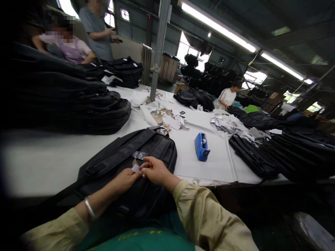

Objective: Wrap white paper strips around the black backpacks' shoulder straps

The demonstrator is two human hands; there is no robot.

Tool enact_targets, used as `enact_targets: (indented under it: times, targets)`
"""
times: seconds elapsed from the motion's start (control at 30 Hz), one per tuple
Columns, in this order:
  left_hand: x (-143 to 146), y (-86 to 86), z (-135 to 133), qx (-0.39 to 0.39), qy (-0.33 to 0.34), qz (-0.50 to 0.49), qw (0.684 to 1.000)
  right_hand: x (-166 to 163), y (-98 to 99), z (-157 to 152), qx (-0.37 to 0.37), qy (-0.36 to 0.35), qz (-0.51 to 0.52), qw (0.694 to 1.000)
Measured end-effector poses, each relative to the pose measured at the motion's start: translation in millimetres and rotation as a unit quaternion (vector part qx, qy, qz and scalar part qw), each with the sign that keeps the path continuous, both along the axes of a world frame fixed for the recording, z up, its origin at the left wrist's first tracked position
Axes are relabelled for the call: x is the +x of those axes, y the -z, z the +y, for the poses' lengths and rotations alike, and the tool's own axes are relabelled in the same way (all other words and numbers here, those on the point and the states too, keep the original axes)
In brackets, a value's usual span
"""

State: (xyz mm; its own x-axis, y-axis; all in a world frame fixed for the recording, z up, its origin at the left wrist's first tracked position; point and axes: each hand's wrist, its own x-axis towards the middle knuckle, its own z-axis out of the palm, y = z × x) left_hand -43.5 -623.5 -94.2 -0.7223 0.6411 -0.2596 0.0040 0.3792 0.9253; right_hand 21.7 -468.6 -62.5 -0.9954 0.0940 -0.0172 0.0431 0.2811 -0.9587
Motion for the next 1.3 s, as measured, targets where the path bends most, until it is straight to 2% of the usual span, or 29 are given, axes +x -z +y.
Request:
enact_targets:
  times: [0.07,0.13,0.23,0.3,0.4,0.57,0.67,0.73,0.87,0.93,1.0,1.07,1.2,1.3]
  targets:
    - [-1.5,-2.1,0.4,0.004,0.003,0.027,1.0,-3.0,-11.5,0.3,0.154,-0.03,0.114,0.981]
    - [-2.6,-4.5,0.3,-0.005,0.007,0.048,0.999,-9.1,-27.2,0.7,0.267,-0.08,0.179,0.944]
    - [-2.4,-5.9,-0.7,-0.026,-0.002,0.048,0.999,-24.1,-43.5,2.2,0.33,-0.152,0.122,0.924]
    - [-1.2,-6.1,-1.9,-0.02,-0.009,0.029,0.999,-35.9,-44.8,4.4,0.319,-0.19,0.055,0.927]
    - [0.9,-6.7,-4.3,0.015,-0.012,0.014,1.0,-49.6,-36.1,9.0,0.262,-0.223,0.002,0.939]
    - [3.6,-3.6,-5.8,0.058,-0.017,0.03,0.998,-51.9,-15.0,14.6,0.19,-0.169,-0.01,0.967]
    - [3.9,0.9,-4.4,0.062,-0.033,0.048,0.996,-46.6,-13.4,16.1,0.168,-0.169,0.0,0.971]
    - [3.1,3.1,-3.3,0.049,-0.048,0.053,0.996,-43.6,-20.6,15.9,0.183,-0.179,0.024,0.966]
    - [1.5,3.3,-1.5,0.035,-0.068,0.042,0.996,-40.9,-38.5,8.7,0.28,-0.214,0.047,0.935]
    - [1.3,2.4,-1.3,0.037,-0.075,0.037,0.996,-40.3,-39.9,2.3,0.328,-0.176,0.052,0.927]
    - [1.1,2.7,-1.7,0.033,-0.076,0.045,0.996,-39.6,-36.2,-3.3,0.357,-0.108,0.049,0.927]
    - [0.5,4.9,-2.3,0.024,-0.069,0.067,0.995,-39.2,-31.4,-6.0,0.36,-0.083,0.035,0.928]
    - [1.1,8.2,-2.4,0.006,-0.058,0.092,0.994,-39.8,-28.8,-2.9,0.352,-0.138,0.022,0.926]
    - [5.0,3.1,-1.5,0.01,-0.055,0.094,0.994,-41.0,-28.8,1.7,0.313,-0.15,0.003,0.938]
